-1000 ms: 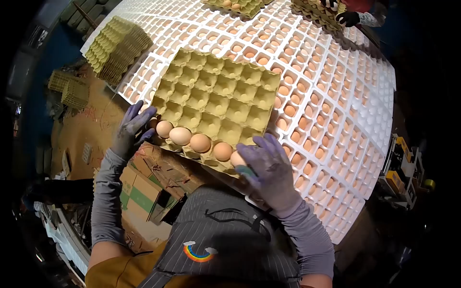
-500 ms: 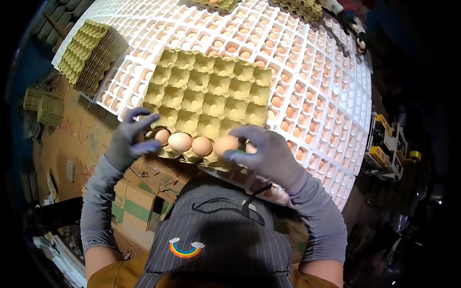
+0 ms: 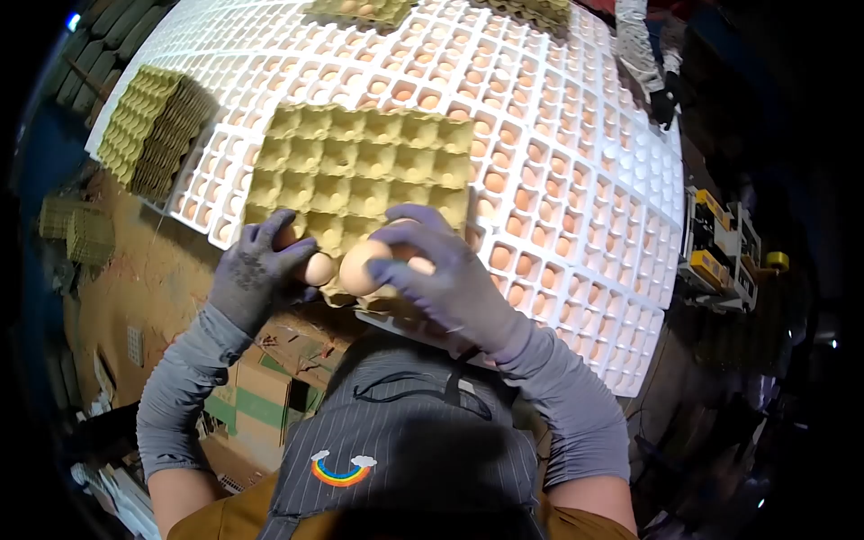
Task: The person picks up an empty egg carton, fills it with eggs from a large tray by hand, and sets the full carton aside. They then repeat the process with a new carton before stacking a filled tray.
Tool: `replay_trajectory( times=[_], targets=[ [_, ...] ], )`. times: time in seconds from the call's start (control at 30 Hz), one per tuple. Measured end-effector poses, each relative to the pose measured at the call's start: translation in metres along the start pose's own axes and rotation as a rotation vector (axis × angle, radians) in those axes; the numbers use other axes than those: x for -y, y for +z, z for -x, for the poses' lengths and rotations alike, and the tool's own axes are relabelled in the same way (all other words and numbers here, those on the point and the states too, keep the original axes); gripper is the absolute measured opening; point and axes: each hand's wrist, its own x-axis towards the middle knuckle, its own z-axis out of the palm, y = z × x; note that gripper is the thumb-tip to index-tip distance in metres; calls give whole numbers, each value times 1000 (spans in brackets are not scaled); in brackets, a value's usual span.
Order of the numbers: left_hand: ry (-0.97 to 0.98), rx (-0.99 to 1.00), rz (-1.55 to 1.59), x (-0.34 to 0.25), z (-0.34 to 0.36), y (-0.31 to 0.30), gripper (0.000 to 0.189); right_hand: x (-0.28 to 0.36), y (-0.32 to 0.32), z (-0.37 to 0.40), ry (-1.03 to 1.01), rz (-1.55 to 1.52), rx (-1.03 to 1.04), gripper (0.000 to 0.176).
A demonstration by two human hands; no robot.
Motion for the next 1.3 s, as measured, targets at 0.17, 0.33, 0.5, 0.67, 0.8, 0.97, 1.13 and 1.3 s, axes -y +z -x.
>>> replay_trajectory(
  times=[0.17, 0.33, 0.5, 0.67, 0.8, 0.97, 1.13, 1.3],
  targets=[
    [-125, -22, 727, 1, -9, -14, 63, -19, -38, 56, 421, -999, -112, 70],
    [-444, 267, 1624, -84, -45, -8, 107, -46, -69, 104, 299, -864, -179, 70],
    [-353, 397, 1424, -184, -107, 37, 99, -76, -134, 166, 378, -816, -333, 43],
    [-148, 240, 1210, -303, -204, 103, 40, -192, -224, 237, 437, -690, -568, 40],
    [94, -81, 603, -371, -307, 162, 41, -268, -320, 239, 70, 253, -788, 30],
    [-53, -188, 413, -394, -425, 220, 44, -314, -400, 165, 69, 742, -805, 37],
    [-16, -66, 213, -400, -475, 240, 47, -360, -429, 96, 197, 914, -632, 32],
    [86, 20, 260, -396, -525, 247, 50, -373, -449, 55, 93, 923, -612, 28]
  ],
)
